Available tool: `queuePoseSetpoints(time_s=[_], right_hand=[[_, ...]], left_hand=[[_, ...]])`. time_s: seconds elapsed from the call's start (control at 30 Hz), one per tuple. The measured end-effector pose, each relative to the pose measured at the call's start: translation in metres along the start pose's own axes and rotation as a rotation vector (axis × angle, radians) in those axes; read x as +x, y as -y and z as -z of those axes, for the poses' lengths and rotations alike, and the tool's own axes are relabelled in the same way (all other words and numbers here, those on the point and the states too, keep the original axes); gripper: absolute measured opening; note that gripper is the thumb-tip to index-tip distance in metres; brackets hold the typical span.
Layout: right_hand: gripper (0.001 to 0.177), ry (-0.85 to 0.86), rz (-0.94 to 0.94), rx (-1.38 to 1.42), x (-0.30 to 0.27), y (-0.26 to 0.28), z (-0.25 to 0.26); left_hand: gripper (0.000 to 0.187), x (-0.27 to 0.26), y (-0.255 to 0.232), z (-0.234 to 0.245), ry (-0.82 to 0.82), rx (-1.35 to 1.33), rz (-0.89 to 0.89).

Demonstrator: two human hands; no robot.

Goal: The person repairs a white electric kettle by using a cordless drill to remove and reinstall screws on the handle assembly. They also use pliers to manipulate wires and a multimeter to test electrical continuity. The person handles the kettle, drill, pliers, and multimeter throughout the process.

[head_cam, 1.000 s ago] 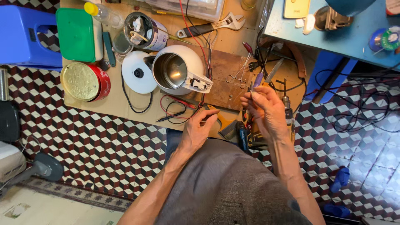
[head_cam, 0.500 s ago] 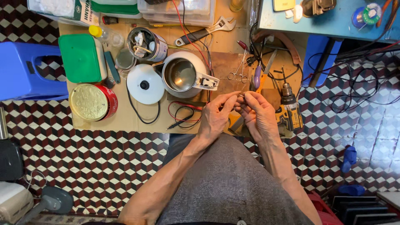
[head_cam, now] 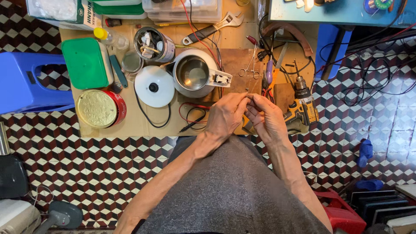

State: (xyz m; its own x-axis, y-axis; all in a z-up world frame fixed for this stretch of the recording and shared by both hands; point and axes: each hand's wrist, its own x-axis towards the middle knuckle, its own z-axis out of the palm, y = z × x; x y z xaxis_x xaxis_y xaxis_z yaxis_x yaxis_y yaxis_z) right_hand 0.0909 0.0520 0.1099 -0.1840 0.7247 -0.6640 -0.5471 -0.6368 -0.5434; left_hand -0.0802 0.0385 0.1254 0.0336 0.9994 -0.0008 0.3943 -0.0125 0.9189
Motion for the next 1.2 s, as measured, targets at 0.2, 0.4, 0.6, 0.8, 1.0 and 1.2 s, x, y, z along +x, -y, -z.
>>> queuePoseSetpoints(time_s=[0.2, 0.4, 0.6, 0.8, 1.0, 1.2], right_hand=[[0.023, -0.015, -0.034, 0.007, 0.007, -0.016, 0.001], [0.028, 0.195, -0.081, -0.078, -0.006, -0.019, -0.035], [0.04, 0.251, -0.197, -0.581, -0.006, -0.058, -0.099], [0.043, 0.295, -0.226, -0.718, -0.004, -0.089, -0.12], [0.04, 0.134, -0.244, -0.764, -0.004, -0.099, -0.12], [0.038, 0.108, -0.237, -0.7, -0.011, -0.116, -0.117]], left_hand=[[0.022, -0.003, 0.007, 0.011, -0.06, 0.153, -0.112], [0.023, -0.023, 0.009, 0.036, -0.126, -0.155, 0.183], [0.028, -0.092, 0.083, 0.094, -0.324, -0.25, 0.461], [0.03, -0.163, 0.221, 0.155, -0.838, -0.464, 0.785], [0.025, -0.179, 0.305, 0.189, -1.047, -0.614, 0.775], [0.024, -0.173, 0.299, 0.195, -0.946, -0.201, 0.866]])
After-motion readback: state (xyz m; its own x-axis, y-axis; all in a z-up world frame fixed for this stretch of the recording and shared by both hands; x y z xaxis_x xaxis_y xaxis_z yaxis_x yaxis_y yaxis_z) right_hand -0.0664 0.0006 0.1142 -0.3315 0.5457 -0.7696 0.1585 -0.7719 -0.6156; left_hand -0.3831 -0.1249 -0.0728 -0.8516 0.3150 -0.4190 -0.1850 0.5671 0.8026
